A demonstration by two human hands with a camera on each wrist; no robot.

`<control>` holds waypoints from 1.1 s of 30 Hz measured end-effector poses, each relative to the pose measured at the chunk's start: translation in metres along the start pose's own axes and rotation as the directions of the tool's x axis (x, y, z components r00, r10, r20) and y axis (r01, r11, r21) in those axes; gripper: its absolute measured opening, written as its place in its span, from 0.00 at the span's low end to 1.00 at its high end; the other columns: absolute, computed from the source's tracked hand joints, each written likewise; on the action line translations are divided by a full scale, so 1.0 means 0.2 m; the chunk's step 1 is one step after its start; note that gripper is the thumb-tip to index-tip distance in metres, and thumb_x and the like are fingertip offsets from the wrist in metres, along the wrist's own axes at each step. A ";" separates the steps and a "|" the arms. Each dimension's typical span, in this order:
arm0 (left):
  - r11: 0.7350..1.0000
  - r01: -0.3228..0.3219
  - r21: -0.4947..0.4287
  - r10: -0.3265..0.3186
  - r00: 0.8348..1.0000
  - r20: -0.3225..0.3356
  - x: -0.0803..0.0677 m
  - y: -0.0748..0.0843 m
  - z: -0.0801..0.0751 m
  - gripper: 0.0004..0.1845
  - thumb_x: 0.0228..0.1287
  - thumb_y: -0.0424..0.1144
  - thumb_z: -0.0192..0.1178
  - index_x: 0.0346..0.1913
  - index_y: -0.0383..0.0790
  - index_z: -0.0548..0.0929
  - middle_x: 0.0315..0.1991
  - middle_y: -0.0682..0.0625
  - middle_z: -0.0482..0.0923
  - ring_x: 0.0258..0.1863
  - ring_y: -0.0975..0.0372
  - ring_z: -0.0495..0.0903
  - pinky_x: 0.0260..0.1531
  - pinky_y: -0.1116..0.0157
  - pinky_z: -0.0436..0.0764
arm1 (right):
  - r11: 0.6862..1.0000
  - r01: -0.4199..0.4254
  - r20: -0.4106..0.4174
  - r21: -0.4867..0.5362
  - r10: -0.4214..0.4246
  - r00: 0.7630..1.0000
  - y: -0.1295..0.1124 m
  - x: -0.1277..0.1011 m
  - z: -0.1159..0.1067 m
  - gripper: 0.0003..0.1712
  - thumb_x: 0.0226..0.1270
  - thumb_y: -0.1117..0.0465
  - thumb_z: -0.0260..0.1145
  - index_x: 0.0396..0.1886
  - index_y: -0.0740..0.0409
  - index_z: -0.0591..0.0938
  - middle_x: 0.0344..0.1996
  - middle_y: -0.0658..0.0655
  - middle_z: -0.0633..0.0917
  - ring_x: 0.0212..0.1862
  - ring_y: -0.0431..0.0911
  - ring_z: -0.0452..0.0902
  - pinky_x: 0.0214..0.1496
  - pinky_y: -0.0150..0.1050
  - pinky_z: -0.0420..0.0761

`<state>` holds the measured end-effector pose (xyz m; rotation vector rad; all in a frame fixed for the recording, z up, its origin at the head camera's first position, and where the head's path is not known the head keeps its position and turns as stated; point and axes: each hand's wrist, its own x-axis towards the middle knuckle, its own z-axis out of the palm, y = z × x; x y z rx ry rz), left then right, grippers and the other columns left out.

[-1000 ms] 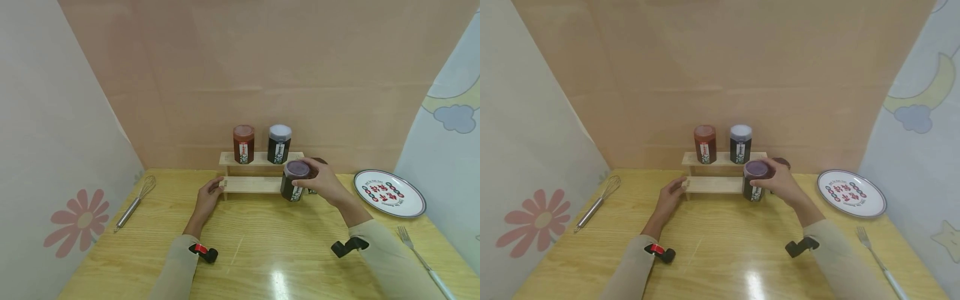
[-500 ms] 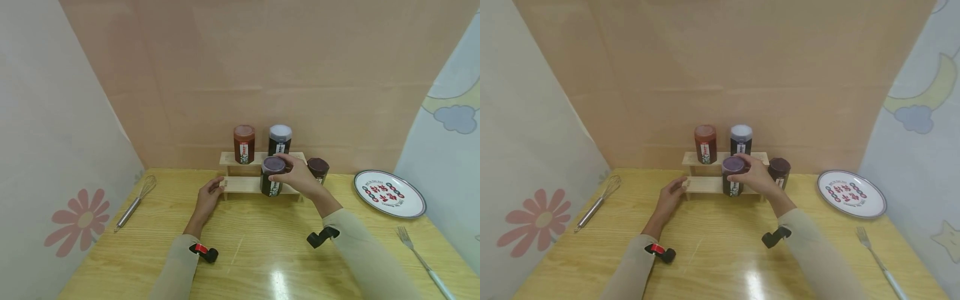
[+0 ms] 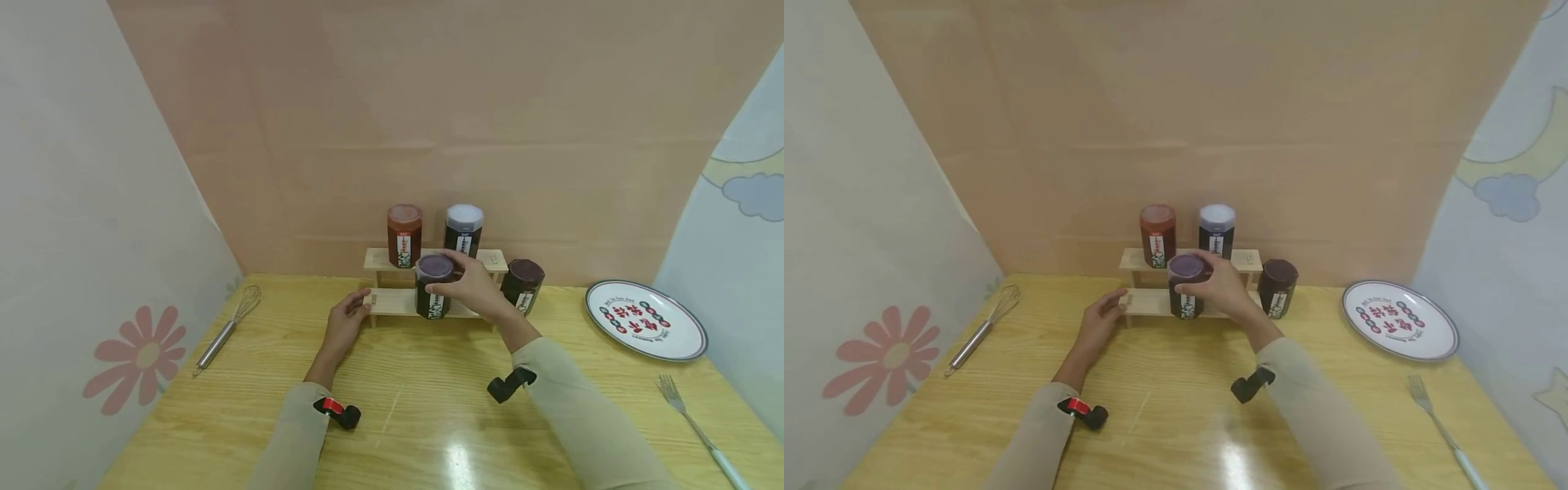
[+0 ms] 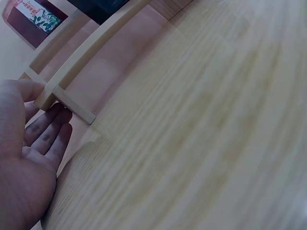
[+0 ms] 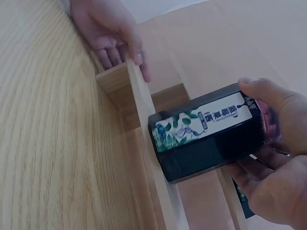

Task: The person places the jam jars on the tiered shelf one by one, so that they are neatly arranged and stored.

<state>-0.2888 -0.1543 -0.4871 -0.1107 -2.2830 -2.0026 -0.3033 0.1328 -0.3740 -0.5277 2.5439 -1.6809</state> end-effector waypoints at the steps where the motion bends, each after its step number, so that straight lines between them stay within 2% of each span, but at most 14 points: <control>1: 1.000 0.002 0.000 -0.002 1.000 -0.001 0.00 0.00 0.00 0.20 0.75 0.38 0.61 0.68 0.45 0.80 0.71 0.45 0.75 0.71 0.52 0.75 0.68 0.58 0.79 | 1.000 0.007 -0.003 -0.011 -0.007 1.000 0.00 0.00 0.00 0.44 0.59 0.56 0.80 0.75 0.52 0.72 0.63 0.62 0.81 0.63 0.56 0.80 0.64 0.47 0.80; 4: 1.000 0.012 0.001 -0.012 1.000 -0.002 0.00 0.00 0.00 0.20 0.76 0.38 0.61 0.68 0.47 0.80 0.72 0.46 0.74 0.72 0.52 0.73 0.71 0.56 0.77 | 1.000 0.013 -0.011 -0.025 -0.013 1.000 0.00 0.00 0.01 0.45 0.58 0.54 0.82 0.74 0.50 0.72 0.63 0.60 0.80 0.63 0.55 0.79 0.65 0.49 0.79; 8: 1.000 0.009 -0.002 -0.009 1.000 -0.001 -0.01 0.00 0.00 0.21 0.76 0.38 0.60 0.68 0.45 0.80 0.73 0.45 0.74 0.74 0.52 0.71 0.72 0.54 0.75 | 0.998 0.027 0.015 0.063 -0.028 0.999 0.03 -0.02 0.01 0.47 0.61 0.57 0.80 0.77 0.50 0.68 0.67 0.60 0.77 0.69 0.57 0.76 0.70 0.52 0.78; 11: 1.000 0.004 -0.007 -0.004 1.000 0.005 -0.01 0.01 0.00 0.21 0.76 0.37 0.60 0.69 0.44 0.79 0.73 0.44 0.73 0.75 0.50 0.71 0.73 0.52 0.74 | 0.989 0.021 0.032 0.147 -0.026 0.999 0.05 -0.05 -0.01 0.45 0.63 0.62 0.77 0.77 0.52 0.67 0.70 0.61 0.76 0.72 0.58 0.73 0.71 0.46 0.79; 15: 1.000 0.011 -0.010 -0.011 1.000 0.008 -0.01 0.01 0.00 0.21 0.76 0.38 0.60 0.69 0.44 0.79 0.73 0.44 0.73 0.74 0.51 0.71 0.73 0.51 0.74 | 0.982 0.013 0.024 0.191 -0.017 1.000 0.09 -0.07 -0.02 0.41 0.64 0.64 0.76 0.75 0.56 0.68 0.69 0.63 0.77 0.71 0.58 0.74 0.64 0.33 0.82; 20: 1.000 0.027 -0.004 -0.027 1.000 0.003 -0.01 0.01 0.00 0.20 0.76 0.38 0.60 0.68 0.46 0.80 0.72 0.45 0.74 0.73 0.52 0.73 0.72 0.53 0.75 | 0.975 0.044 0.004 0.217 -0.045 0.999 0.11 -0.07 -0.01 0.41 0.64 0.65 0.76 0.75 0.57 0.70 0.68 0.65 0.78 0.70 0.58 0.75 0.61 0.29 0.82; 28: 1.000 0.018 -0.004 -0.018 1.000 0.007 -0.02 0.03 0.00 0.21 0.76 0.37 0.59 0.68 0.45 0.79 0.73 0.44 0.73 0.73 0.51 0.72 0.73 0.52 0.74 | 0.972 0.080 -0.049 0.223 -0.071 0.996 0.13 -0.05 0.06 0.40 0.63 0.66 0.76 0.74 0.57 0.71 0.66 0.65 0.80 0.68 0.56 0.76 0.65 0.30 0.80; 33: 1.000 0.008 -0.005 -0.008 1.000 0.012 -0.01 0.01 0.00 0.21 0.76 0.38 0.60 0.68 0.46 0.79 0.73 0.45 0.73 0.74 0.51 0.72 0.72 0.52 0.74 | 0.970 0.098 -0.086 0.223 -0.080 0.993 0.12 -0.03 0.13 0.39 0.63 0.66 0.76 0.73 0.58 0.71 0.65 0.65 0.80 0.68 0.55 0.76 0.70 0.39 0.79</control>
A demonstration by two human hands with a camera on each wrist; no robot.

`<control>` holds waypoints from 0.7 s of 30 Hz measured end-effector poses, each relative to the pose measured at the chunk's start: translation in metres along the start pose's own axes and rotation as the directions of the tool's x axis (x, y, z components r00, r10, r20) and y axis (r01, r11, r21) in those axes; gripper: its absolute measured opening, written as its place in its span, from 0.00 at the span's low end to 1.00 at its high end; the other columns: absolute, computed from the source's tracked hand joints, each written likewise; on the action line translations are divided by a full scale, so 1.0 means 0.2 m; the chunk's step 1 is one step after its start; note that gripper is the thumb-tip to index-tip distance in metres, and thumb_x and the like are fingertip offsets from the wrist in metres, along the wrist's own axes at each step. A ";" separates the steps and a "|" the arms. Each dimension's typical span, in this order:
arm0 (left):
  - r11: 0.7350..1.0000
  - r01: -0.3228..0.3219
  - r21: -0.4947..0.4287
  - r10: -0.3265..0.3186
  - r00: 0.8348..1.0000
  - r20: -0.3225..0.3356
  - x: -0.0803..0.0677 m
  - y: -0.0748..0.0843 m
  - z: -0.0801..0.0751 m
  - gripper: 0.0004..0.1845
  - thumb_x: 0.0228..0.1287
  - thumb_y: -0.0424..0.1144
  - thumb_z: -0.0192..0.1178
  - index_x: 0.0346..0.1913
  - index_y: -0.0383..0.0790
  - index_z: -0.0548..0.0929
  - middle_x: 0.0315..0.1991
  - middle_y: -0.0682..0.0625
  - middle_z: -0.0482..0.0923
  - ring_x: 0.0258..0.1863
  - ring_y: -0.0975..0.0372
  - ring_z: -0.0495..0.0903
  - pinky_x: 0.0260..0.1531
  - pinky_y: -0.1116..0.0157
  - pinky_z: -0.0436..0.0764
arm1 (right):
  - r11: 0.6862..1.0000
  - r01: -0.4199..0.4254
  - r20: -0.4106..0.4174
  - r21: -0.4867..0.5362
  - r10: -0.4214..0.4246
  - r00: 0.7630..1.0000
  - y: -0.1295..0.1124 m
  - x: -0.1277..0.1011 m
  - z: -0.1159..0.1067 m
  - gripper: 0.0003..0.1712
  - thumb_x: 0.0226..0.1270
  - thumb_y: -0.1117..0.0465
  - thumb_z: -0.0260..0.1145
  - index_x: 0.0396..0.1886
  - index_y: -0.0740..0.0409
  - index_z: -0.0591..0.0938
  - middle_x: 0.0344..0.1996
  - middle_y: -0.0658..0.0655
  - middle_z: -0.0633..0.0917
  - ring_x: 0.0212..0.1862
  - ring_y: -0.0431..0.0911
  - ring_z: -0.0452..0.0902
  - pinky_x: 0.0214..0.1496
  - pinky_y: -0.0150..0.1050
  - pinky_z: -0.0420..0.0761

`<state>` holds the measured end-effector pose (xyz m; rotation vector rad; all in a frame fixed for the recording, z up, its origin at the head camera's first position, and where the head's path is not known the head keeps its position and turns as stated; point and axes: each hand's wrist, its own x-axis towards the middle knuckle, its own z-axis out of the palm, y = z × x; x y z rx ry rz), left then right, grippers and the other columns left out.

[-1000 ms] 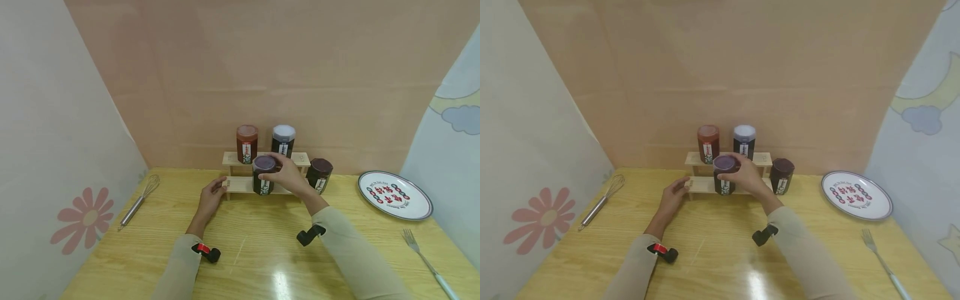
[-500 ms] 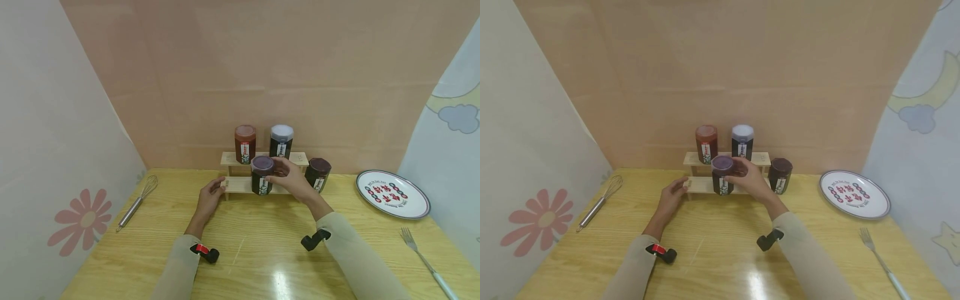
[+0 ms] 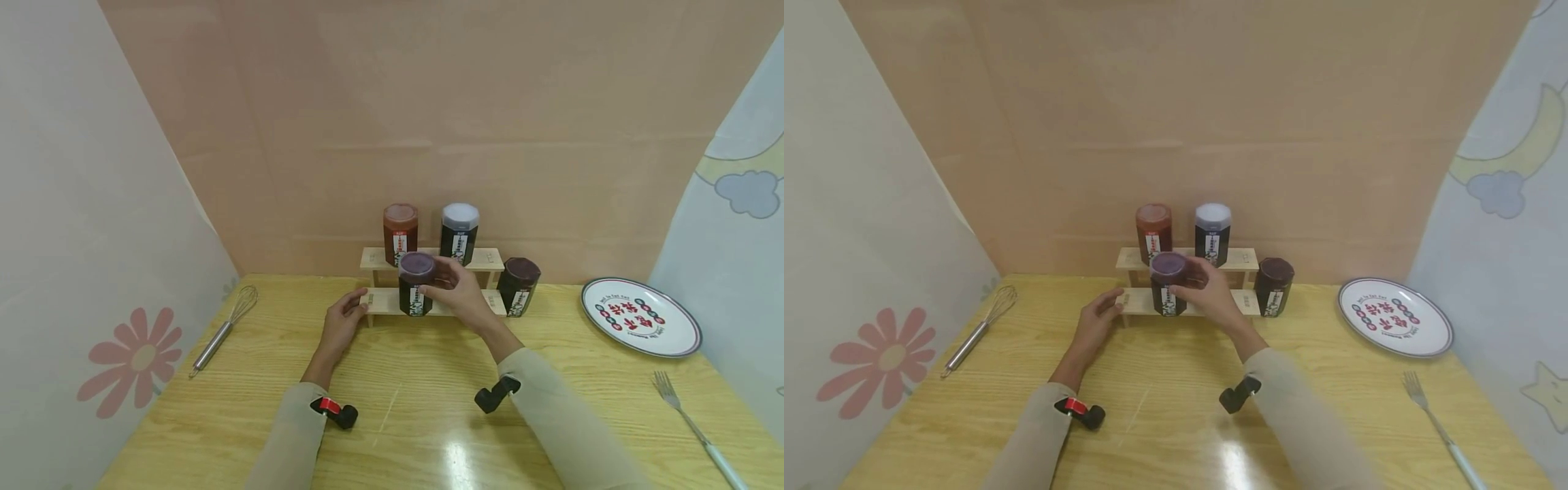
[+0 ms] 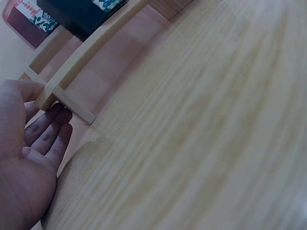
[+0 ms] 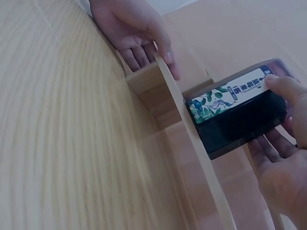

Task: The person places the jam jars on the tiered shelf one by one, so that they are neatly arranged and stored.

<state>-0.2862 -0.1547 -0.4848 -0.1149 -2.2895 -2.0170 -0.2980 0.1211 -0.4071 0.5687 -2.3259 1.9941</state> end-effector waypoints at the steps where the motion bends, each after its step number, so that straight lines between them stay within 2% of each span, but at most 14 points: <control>1: 1.000 -0.001 0.000 0.001 1.000 0.002 0.00 0.00 0.00 0.21 0.76 0.38 0.59 0.69 0.45 0.79 0.73 0.44 0.73 0.74 0.51 0.72 0.73 0.51 0.74 | 1.000 -0.001 -0.007 0.000 0.001 1.000 0.00 0.00 0.01 0.39 0.63 0.66 0.76 0.73 0.57 0.71 0.65 0.64 0.81 0.68 0.55 0.77 0.71 0.41 0.79; 5: 1.000 -0.001 -0.006 0.001 1.000 0.007 0.00 0.00 0.00 0.21 0.76 0.39 0.60 0.69 0.44 0.79 0.73 0.44 0.73 0.73 0.50 0.72 0.73 0.49 0.73 | 1.000 -0.008 -0.022 -0.017 0.008 1.000 0.00 0.02 0.06 0.39 0.64 0.64 0.76 0.73 0.56 0.72 0.64 0.64 0.81 0.68 0.56 0.77 0.72 0.46 0.78; 13: 1.000 0.019 -0.007 -0.019 1.000 0.005 0.00 0.01 0.00 0.22 0.77 0.38 0.59 0.71 0.42 0.77 0.75 0.42 0.71 0.75 0.48 0.69 0.74 0.49 0.71 | 1.000 -0.012 -0.023 -0.020 0.012 1.000 0.00 0.05 0.11 0.38 0.64 0.64 0.76 0.72 0.57 0.72 0.64 0.64 0.81 0.68 0.57 0.77 0.73 0.51 0.77; 16: 1.000 0.026 -0.002 -0.026 1.000 0.007 -0.01 0.04 0.00 0.22 0.78 0.36 0.58 0.71 0.39 0.76 0.75 0.41 0.70 0.76 0.47 0.69 0.74 0.48 0.71 | 0.999 -0.026 -0.021 -0.029 0.026 0.999 -0.01 0.05 0.12 0.38 0.65 0.63 0.76 0.73 0.56 0.72 0.65 0.63 0.80 0.69 0.56 0.76 0.73 0.51 0.77; 21: 1.000 0.028 -0.006 -0.028 1.000 0.013 -0.06 0.14 0.00 0.21 0.76 0.33 0.58 0.69 0.35 0.77 0.74 0.40 0.72 0.75 0.47 0.70 0.73 0.49 0.73 | 0.999 -0.038 -0.022 -0.036 0.037 0.999 -0.01 0.06 0.14 0.39 0.65 0.61 0.76 0.73 0.55 0.71 0.67 0.62 0.79 0.70 0.56 0.75 0.74 0.51 0.76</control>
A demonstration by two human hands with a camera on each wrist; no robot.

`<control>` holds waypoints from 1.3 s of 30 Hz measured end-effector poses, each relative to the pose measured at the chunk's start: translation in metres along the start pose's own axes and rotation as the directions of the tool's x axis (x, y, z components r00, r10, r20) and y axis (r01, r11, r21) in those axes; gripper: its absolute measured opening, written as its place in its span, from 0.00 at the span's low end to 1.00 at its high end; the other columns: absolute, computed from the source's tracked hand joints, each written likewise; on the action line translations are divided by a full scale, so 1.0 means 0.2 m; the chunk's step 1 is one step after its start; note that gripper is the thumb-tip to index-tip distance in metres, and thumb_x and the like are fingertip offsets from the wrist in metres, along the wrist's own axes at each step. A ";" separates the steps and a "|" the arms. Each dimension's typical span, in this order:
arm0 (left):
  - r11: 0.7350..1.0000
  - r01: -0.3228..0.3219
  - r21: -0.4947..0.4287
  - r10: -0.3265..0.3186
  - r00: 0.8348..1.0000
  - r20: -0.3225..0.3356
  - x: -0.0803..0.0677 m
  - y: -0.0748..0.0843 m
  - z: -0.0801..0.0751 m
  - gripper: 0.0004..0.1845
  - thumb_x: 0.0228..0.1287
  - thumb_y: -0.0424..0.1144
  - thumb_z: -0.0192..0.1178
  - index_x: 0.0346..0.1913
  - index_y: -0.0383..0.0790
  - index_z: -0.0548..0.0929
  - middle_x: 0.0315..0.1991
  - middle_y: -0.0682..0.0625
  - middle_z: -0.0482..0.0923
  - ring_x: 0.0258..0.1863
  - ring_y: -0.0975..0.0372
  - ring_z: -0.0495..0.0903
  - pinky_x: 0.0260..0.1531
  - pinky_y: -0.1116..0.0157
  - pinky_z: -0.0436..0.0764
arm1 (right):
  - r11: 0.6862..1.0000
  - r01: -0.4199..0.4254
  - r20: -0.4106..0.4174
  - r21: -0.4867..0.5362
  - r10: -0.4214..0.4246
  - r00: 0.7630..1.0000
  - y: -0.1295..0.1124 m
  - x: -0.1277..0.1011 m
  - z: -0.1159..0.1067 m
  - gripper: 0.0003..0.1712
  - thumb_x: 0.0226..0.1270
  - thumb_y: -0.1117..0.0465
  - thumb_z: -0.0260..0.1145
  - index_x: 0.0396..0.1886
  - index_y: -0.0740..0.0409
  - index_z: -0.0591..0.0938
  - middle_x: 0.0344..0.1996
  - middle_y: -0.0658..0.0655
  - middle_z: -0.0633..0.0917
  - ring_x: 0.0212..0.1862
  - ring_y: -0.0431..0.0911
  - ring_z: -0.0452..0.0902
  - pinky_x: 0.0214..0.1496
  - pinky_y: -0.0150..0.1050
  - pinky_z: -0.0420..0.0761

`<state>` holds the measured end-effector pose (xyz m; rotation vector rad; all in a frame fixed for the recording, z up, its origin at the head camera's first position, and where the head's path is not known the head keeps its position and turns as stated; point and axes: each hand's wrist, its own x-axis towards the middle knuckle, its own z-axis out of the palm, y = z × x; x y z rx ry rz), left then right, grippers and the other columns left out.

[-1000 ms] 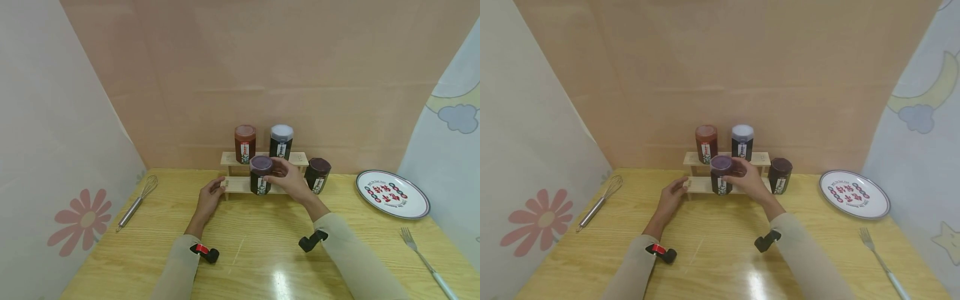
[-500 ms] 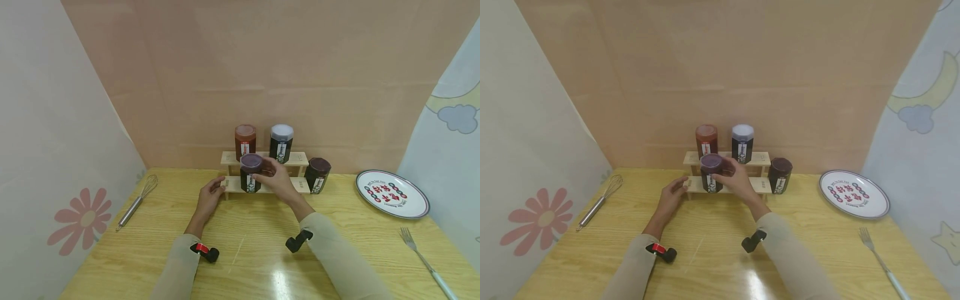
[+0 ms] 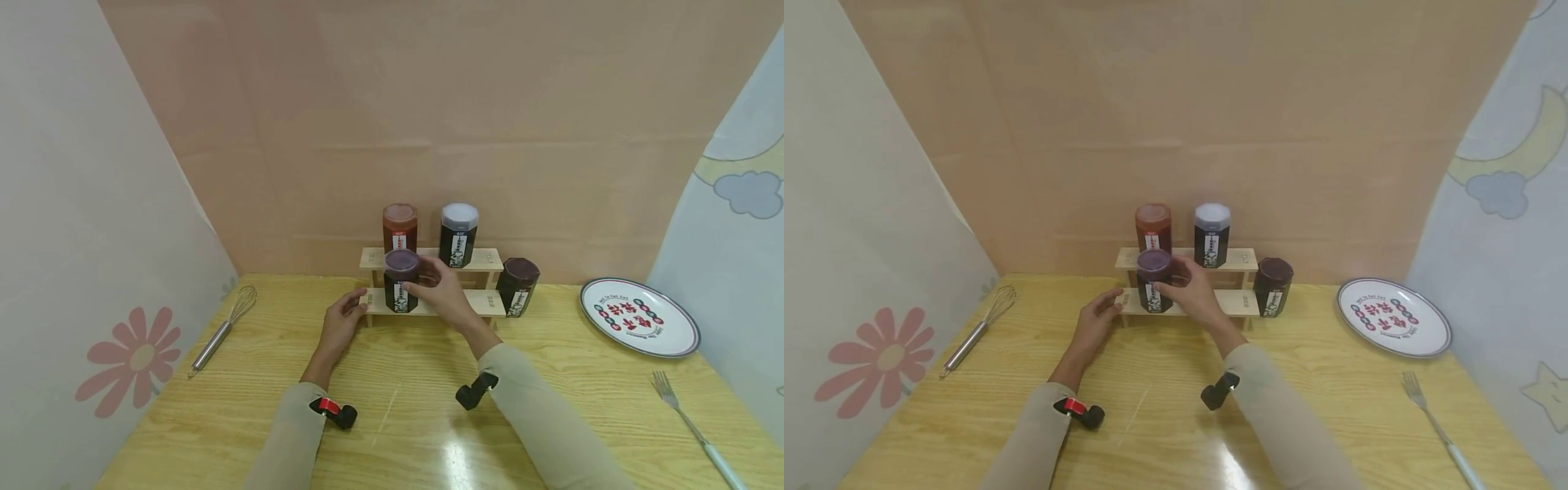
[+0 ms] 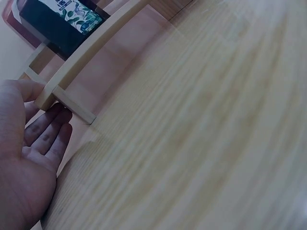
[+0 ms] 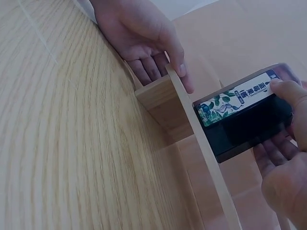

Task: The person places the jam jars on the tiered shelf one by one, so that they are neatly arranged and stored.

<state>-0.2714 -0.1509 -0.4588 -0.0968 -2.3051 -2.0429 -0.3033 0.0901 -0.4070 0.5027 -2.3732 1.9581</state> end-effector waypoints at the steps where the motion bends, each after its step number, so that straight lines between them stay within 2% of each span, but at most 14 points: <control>1: 1.000 0.000 -0.003 0.000 1.000 -0.001 -0.01 0.01 0.00 0.21 0.76 0.33 0.58 0.69 0.35 0.78 0.73 0.40 0.72 0.74 0.47 0.70 0.72 0.49 0.74 | 1.000 0.001 -0.001 0.003 -0.001 1.000 0.00 0.00 0.00 0.38 0.65 0.61 0.76 0.73 0.56 0.72 0.67 0.62 0.79 0.70 0.57 0.75 0.74 0.51 0.76; 4: 1.000 0.005 -0.002 -0.005 1.000 -0.013 0.00 0.00 0.01 0.21 0.76 0.33 0.59 0.69 0.35 0.78 0.73 0.40 0.72 0.74 0.48 0.70 0.72 0.50 0.74 | 1.000 0.000 -0.003 0.008 0.000 1.000 0.00 0.01 0.01 0.38 0.64 0.61 0.76 0.73 0.56 0.72 0.67 0.62 0.79 0.70 0.56 0.75 0.75 0.51 0.75; 9: 1.000 0.001 -0.003 -0.001 0.999 -0.032 0.05 -0.10 0.02 0.22 0.77 0.36 0.59 0.70 0.39 0.77 0.75 0.42 0.71 0.75 0.49 0.69 0.74 0.50 0.72 | 1.000 -0.005 0.000 0.012 0.005 1.000 0.01 0.01 0.01 0.38 0.64 0.61 0.77 0.73 0.55 0.72 0.66 0.61 0.80 0.70 0.56 0.75 0.75 0.51 0.75; 15: 1.000 -0.020 -0.015 0.020 1.000 -0.018 0.07 -0.14 0.02 0.21 0.76 0.39 0.60 0.69 0.43 0.79 0.74 0.45 0.72 0.76 0.50 0.69 0.74 0.51 0.72 | 1.000 0.019 0.054 -0.019 -0.018 0.998 -0.01 -0.03 -0.07 0.39 0.66 0.58 0.76 0.74 0.54 0.71 0.66 0.61 0.80 0.70 0.56 0.75 0.74 0.52 0.75; 19: 1.000 -0.026 0.004 0.026 1.000 -0.010 0.07 -0.16 0.02 0.20 0.77 0.41 0.59 0.68 0.47 0.79 0.72 0.49 0.74 0.76 0.52 0.68 0.75 0.54 0.71 | 0.999 0.040 0.092 -0.028 -0.037 0.995 -0.04 -0.08 -0.20 0.38 0.68 0.59 0.74 0.74 0.58 0.71 0.69 0.65 0.77 0.71 0.60 0.74 0.74 0.51 0.76; 23: 0.999 -0.030 0.033 0.030 0.999 -0.022 0.07 -0.16 0.01 0.20 0.76 0.41 0.59 0.67 0.48 0.80 0.72 0.49 0.75 0.76 0.53 0.69 0.74 0.53 0.72 | 0.998 0.040 0.115 -0.048 -0.034 0.993 -0.08 -0.14 -0.36 0.37 0.69 0.57 0.73 0.74 0.59 0.70 0.70 0.67 0.75 0.71 0.64 0.72 0.67 0.38 0.81; 26: 0.998 -0.029 0.048 0.031 0.999 -0.037 0.07 -0.16 0.01 0.20 0.76 0.41 0.60 0.67 0.47 0.81 0.72 0.49 0.75 0.75 0.52 0.70 0.73 0.53 0.74 | 0.995 0.054 0.098 -0.080 -0.046 0.994 -0.10 -0.16 -0.48 0.36 0.71 0.57 0.72 0.74 0.61 0.70 0.70 0.67 0.75 0.71 0.65 0.72 0.62 0.28 0.81; 28: 0.998 -0.031 0.050 0.033 0.999 -0.041 0.07 -0.16 0.00 0.20 0.76 0.40 0.60 0.68 0.45 0.80 0.72 0.47 0.75 0.75 0.51 0.70 0.73 0.52 0.74 | 0.992 0.067 0.073 -0.110 -0.059 0.996 -0.11 -0.17 -0.56 0.35 0.71 0.59 0.71 0.74 0.62 0.70 0.69 0.67 0.75 0.70 0.63 0.73 0.63 0.26 0.80; 31: 0.999 -0.027 0.045 0.029 0.999 -0.040 0.07 -0.15 0.00 0.21 0.76 0.40 0.60 0.68 0.44 0.80 0.72 0.47 0.75 0.75 0.52 0.70 0.72 0.53 0.74 | 0.984 0.062 0.028 -0.167 -0.059 0.998 -0.13 -0.19 -0.66 0.34 0.72 0.60 0.70 0.74 0.62 0.70 0.68 0.67 0.75 0.68 0.51 0.76 0.65 0.24 0.77; 34: 0.999 -0.019 0.038 0.020 0.999 -0.033 0.07 -0.15 -0.01 0.21 0.76 0.40 0.60 0.68 0.44 0.79 0.72 0.48 0.75 0.75 0.52 0.70 0.73 0.54 0.74 | 0.981 0.048 -0.007 -0.189 -0.050 0.999 -0.15 -0.21 -0.74 0.34 0.73 0.61 0.69 0.74 0.64 0.69 0.67 0.63 0.77 0.64 0.36 0.77 0.64 0.22 0.77; 35: 0.999 -0.013 0.035 0.014 0.999 -0.032 0.07 -0.15 -0.01 0.21 0.76 0.40 0.60 0.68 0.45 0.80 0.72 0.50 0.75 0.75 0.53 0.70 0.73 0.54 0.74 | 0.980 0.041 -0.015 -0.194 -0.045 0.999 -0.16 -0.21 -0.77 0.35 0.73 0.61 0.69 0.75 0.64 0.69 0.67 0.62 0.77 0.63 0.34 0.77 0.64 0.21 0.77; 37: 0.999 -0.012 0.031 0.012 1.000 -0.027 0.07 -0.15 -0.01 0.21 0.76 0.40 0.60 0.68 0.45 0.80 0.72 0.50 0.75 0.75 0.54 0.70 0.73 0.54 0.74 | 0.978 0.026 -0.031 -0.207 -0.034 0.999 -0.17 -0.22 -0.81 0.36 0.73 0.58 0.70 0.75 0.63 0.68 0.68 0.63 0.76 0.64 0.37 0.78 0.61 0.19 0.77; 39: 1.000 -0.007 0.028 0.008 1.000 -0.026 0.07 -0.14 0.00 0.21 0.76 0.40 0.60 0.68 0.45 0.80 0.72 0.51 0.74 0.75 0.54 0.70 0.73 0.55 0.74 | 0.972 0.008 -0.041 -0.235 -0.019 0.999 -0.18 -0.23 -0.84 0.37 0.73 0.56 0.70 0.76 0.61 0.68 0.70 0.63 0.75 0.68 0.44 0.76 0.62 0.19 0.76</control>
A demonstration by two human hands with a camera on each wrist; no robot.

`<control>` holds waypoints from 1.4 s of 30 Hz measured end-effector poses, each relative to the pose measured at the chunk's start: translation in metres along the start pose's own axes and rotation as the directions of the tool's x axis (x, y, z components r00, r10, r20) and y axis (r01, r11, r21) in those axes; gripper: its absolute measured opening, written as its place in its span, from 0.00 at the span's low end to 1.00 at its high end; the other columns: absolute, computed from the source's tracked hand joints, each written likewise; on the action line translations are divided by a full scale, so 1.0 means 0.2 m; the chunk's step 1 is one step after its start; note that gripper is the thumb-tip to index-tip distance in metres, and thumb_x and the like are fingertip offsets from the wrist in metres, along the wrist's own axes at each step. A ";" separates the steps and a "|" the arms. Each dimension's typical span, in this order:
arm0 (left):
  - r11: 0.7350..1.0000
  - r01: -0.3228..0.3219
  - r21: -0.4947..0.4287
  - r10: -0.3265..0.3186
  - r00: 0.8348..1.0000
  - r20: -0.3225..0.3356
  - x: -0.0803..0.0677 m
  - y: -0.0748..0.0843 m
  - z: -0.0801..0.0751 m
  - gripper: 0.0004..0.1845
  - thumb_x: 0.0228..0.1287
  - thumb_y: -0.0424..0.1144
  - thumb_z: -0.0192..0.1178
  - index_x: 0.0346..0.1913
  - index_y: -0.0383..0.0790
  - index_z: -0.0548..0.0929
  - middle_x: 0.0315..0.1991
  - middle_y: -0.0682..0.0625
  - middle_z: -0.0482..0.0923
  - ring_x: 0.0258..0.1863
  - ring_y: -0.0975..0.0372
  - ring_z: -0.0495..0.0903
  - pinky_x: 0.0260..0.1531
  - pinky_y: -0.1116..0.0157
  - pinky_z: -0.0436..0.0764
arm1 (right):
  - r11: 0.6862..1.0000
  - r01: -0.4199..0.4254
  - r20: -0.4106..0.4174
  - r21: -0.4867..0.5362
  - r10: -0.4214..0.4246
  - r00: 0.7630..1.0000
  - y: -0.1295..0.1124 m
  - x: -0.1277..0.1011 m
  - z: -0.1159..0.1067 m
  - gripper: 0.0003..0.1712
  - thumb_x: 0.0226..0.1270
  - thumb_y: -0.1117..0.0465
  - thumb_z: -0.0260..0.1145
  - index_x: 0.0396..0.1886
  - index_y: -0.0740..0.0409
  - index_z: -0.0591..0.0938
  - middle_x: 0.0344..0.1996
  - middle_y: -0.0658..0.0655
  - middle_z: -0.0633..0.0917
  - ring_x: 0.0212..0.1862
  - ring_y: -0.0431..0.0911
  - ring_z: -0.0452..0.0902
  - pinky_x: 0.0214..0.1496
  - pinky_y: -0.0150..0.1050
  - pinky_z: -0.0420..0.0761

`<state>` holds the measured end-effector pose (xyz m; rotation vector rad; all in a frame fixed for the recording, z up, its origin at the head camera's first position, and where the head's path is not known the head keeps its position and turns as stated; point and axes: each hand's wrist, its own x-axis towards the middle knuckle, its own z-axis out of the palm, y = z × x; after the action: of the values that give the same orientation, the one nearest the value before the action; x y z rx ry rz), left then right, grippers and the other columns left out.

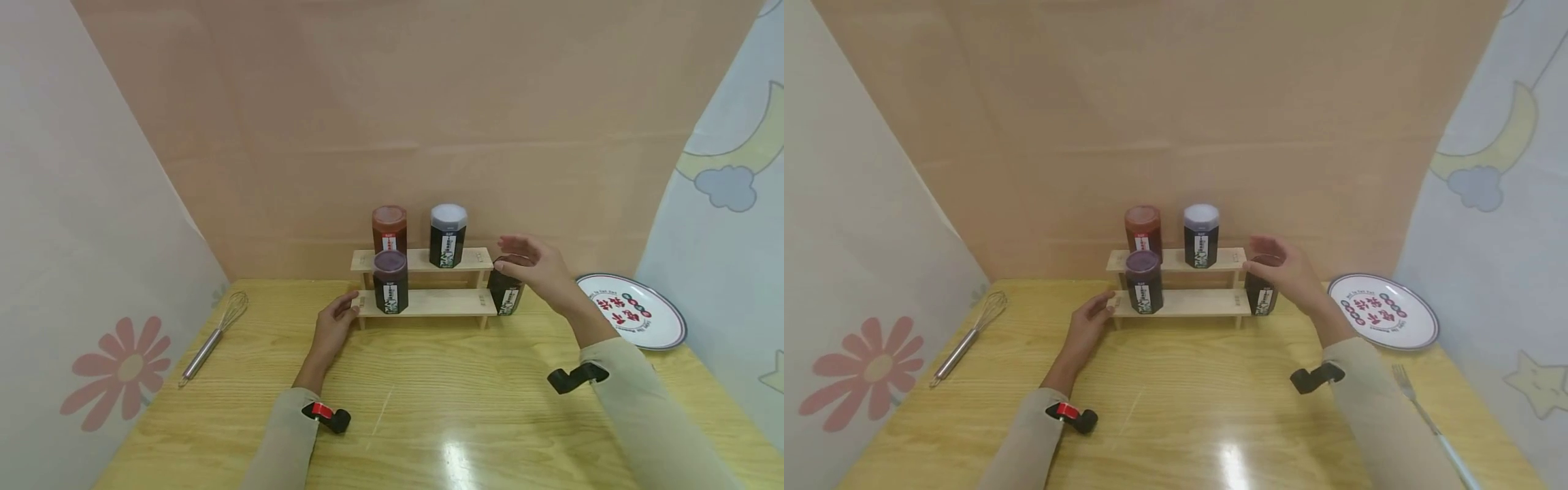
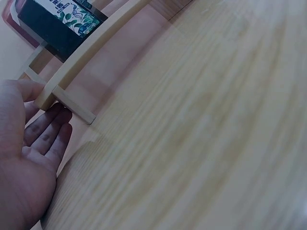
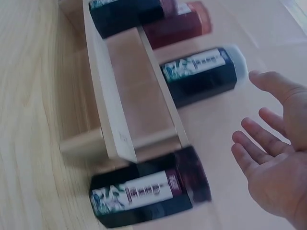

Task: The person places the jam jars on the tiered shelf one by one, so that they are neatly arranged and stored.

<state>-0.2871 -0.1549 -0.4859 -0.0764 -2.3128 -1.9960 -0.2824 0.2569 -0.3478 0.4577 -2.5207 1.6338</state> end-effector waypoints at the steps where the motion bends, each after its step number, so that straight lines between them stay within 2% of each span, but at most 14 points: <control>1: 1.000 0.001 -0.002 -0.001 1.000 -0.001 0.00 0.00 0.00 0.20 0.76 0.40 0.60 0.68 0.46 0.80 0.72 0.51 0.74 0.75 0.54 0.70 0.73 0.55 0.74 | 1.000 -0.004 -0.005 -0.022 0.004 1.000 0.00 0.00 -0.01 0.38 0.73 0.55 0.70 0.76 0.61 0.68 0.71 0.65 0.74 0.70 0.49 0.75 0.64 0.21 0.76; 4: 1.000 -0.004 -0.005 0.004 1.000 -0.005 0.00 0.00 0.00 0.21 0.76 0.40 0.60 0.68 0.45 0.79 0.72 0.49 0.74 0.76 0.53 0.69 0.73 0.55 0.74 | 0.997 -0.036 -0.018 -0.064 0.035 0.999 0.02 0.00 -0.05 0.39 0.73 0.53 0.70 0.77 0.59 0.67 0.73 0.67 0.72 0.76 0.58 0.67 0.73 0.31 0.74; 6: 1.000 -0.011 -0.003 0.011 1.000 -0.010 0.00 -0.01 0.00 0.21 0.76 0.39 0.60 0.68 0.44 0.80 0.72 0.48 0.74 0.75 0.52 0.70 0.72 0.55 0.75 | 0.995 -0.060 -0.027 -0.073 0.059 0.998 0.05 0.00 -0.08 0.40 0.73 0.52 0.69 0.78 0.59 0.65 0.74 0.65 0.71 0.77 0.58 0.64 0.79 0.41 0.69; 9: 1.000 -0.017 0.002 0.017 1.000 -0.017 0.00 -0.01 0.01 0.21 0.76 0.39 0.60 0.68 0.44 0.80 0.72 0.48 0.75 0.75 0.52 0.70 0.72 0.54 0.75 | 0.993 -0.098 -0.035 -0.067 0.096 0.995 0.09 0.01 -0.11 0.42 0.73 0.50 0.69 0.79 0.59 0.63 0.76 0.64 0.69 0.79 0.58 0.61 0.82 0.54 0.62; 12: 1.000 -0.020 0.006 0.020 1.000 -0.022 0.01 -0.01 0.01 0.20 0.75 0.39 0.60 0.67 0.44 0.80 0.72 0.48 0.75 0.75 0.51 0.70 0.72 0.54 0.75 | 0.992 -0.108 -0.034 -0.064 0.106 0.994 0.15 0.02 -0.11 0.45 0.72 0.51 0.70 0.80 0.61 0.61 0.77 0.67 0.67 0.79 0.62 0.59 0.82 0.59 0.59; 15: 1.000 -0.019 0.010 0.019 1.000 -0.021 0.01 -0.01 0.01 0.21 0.75 0.38 0.60 0.68 0.44 0.80 0.72 0.47 0.76 0.75 0.51 0.70 0.72 0.53 0.75 | 0.991 -0.113 -0.023 -0.066 0.112 0.993 0.22 0.03 -0.11 0.46 0.72 0.54 0.71 0.81 0.62 0.59 0.77 0.70 0.65 0.79 0.65 0.59 0.81 0.61 0.59; 17: 1.000 -0.016 0.010 0.016 1.000 -0.022 0.01 -0.01 0.01 0.20 0.75 0.39 0.61 0.67 0.45 0.81 0.71 0.48 0.76 0.75 0.52 0.71 0.72 0.53 0.75 | 0.989 -0.123 -0.015 -0.075 0.123 0.992 0.25 0.03 -0.10 0.47 0.71 0.54 0.71 0.82 0.61 0.58 0.77 0.69 0.65 0.78 0.66 0.60 0.80 0.57 0.63; 19: 1.000 -0.015 0.011 0.016 1.000 -0.021 0.01 -0.01 0.01 0.20 0.75 0.39 0.61 0.67 0.45 0.81 0.71 0.48 0.76 0.75 0.52 0.71 0.72 0.53 0.75 | 0.987 -0.139 -0.005 -0.082 0.139 0.990 0.29 0.03 -0.09 0.48 0.71 0.53 0.71 0.83 0.59 0.57 0.77 0.68 0.65 0.78 0.65 0.61 0.76 0.44 0.72; 21: 1.000 -0.012 0.010 0.012 1.000 -0.019 0.01 -0.01 0.00 0.20 0.75 0.39 0.61 0.67 0.46 0.81 0.71 0.49 0.76 0.75 0.52 0.71 0.72 0.53 0.74 | 0.985 -0.150 0.003 -0.082 0.151 0.989 0.32 0.03 -0.08 0.49 0.71 0.52 0.72 0.83 0.57 0.56 0.77 0.67 0.65 0.75 0.63 0.65 0.65 0.31 0.78; 24: 1.000 -0.008 0.006 0.008 1.000 -0.013 0.01 -0.01 0.00 0.20 0.75 0.40 0.61 0.67 0.46 0.81 0.72 0.49 0.75 0.75 0.52 0.70 0.73 0.53 0.74 | 0.985 -0.162 0.015 -0.066 0.163 0.986 0.36 0.03 -0.07 0.50 0.72 0.50 0.71 0.84 0.54 0.54 0.78 0.66 0.64 0.71 0.60 0.67 0.50 0.19 0.76; 33: 1.000 -0.003 -0.004 0.003 1.000 -0.018 0.00 0.00 0.01 0.20 0.75 0.39 0.60 0.67 0.46 0.80 0.72 0.48 0.75 0.75 0.52 0.70 0.73 0.52 0.74 | 0.985 -0.171 0.021 -0.001 0.171 0.985 0.47 0.02 -0.02 0.54 0.70 0.53 0.73 0.84 0.57 0.50 0.76 0.67 0.64 0.75 0.61 0.64 0.50 0.18 0.77; 38: 1.000 0.001 -0.008 -0.001 1.000 -0.015 0.00 0.00 0.01 0.20 0.75 0.39 0.60 0.67 0.47 0.80 0.71 0.49 0.75 0.75 0.52 0.70 0.74 0.53 0.73 | 0.986 -0.164 0.002 0.005 0.164 0.986 0.48 0.01 0.00 0.52 0.71 0.53 0.72 0.84 0.57 0.51 0.74 0.66 0.66 0.66 0.45 0.70 0.51 0.19 0.78; 42: 1.000 -0.001 -0.010 0.001 1.000 -0.012 0.00 0.00 0.01 0.20 0.76 0.39 0.60 0.67 0.47 0.80 0.71 0.49 0.75 0.76 0.53 0.69 0.74 0.53 0.72 | 0.988 -0.150 -0.015 0.026 0.150 0.989 0.48 0.01 0.01 0.50 0.71 0.55 0.72 0.83 0.57 0.53 0.74 0.66 0.66 0.58 0.32 0.71 0.52 0.19 0.79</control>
<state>-0.2871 -0.1535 -0.4860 -0.0667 -2.2949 -2.0023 -0.3130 0.2920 -0.4321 0.2604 -2.5823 1.7126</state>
